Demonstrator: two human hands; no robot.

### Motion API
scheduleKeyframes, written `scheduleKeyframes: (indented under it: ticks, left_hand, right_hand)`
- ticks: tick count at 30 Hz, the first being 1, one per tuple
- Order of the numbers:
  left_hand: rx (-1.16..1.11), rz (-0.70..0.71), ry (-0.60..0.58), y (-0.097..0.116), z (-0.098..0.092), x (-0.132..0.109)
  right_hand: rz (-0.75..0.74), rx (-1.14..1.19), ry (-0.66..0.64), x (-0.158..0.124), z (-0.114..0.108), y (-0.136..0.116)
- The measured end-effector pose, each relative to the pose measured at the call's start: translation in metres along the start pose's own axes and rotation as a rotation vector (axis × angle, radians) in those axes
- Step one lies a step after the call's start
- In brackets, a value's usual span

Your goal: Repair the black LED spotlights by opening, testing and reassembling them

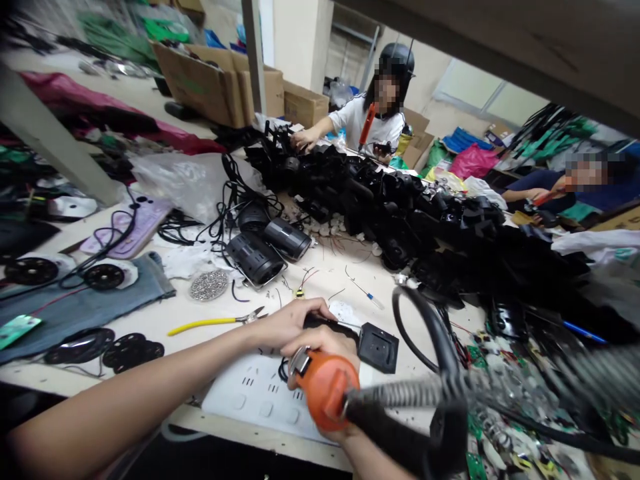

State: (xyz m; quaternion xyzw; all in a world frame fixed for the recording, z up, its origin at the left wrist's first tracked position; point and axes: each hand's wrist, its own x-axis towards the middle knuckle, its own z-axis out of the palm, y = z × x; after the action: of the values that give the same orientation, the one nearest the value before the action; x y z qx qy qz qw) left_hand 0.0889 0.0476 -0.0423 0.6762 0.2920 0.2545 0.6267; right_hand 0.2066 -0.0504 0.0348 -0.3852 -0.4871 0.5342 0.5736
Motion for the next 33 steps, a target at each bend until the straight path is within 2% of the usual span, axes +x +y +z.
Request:
scheduleKeyframes:
  ticks: [5,9,12,14,16,19,24,29,33]
  left_hand:
    - [0.094,0.029,0.013,-0.002,0.003,0.001]
    - [0.265,0.052,0.029,0.007,0.0,-0.003]
    - [0.487,0.065,0.107,0.017,-0.019,-0.011]
    - [0.687,0.066,0.219,0.022,-0.039,-0.019]
    - [0.895,0.077,0.28,0.024,-0.058,-0.027]
    - [1.144,0.147,0.223,0.024,-0.076,-0.036]
    - [1.389,0.266,0.075,0.022,-0.079,-0.035]
    - [1.452,0.287,0.028,0.019,-0.073,-0.035]
    - [1.365,0.231,0.044,0.017,-0.066,-0.037]
  right_hand:
    - [-0.029,-0.024,-0.055,-0.004,-0.004,0.005]
    - [-0.041,0.016,-0.061,-0.001,-0.002,-0.001]
    - [-0.031,0.042,-0.055,0.0,-0.001,-0.004]
    - [-0.021,0.066,-0.053,0.0,-0.001,-0.004]
    - [0.006,0.105,-0.059,0.0,-0.002,-0.003]
    - [0.015,0.162,-0.042,0.002,-0.001,-0.001]
    - [-0.042,0.173,-0.012,0.005,0.004,0.003]
    - [-0.046,0.179,-0.004,0.003,0.004,0.003]
    - [-0.032,0.172,-0.034,0.001,-0.001,0.005]
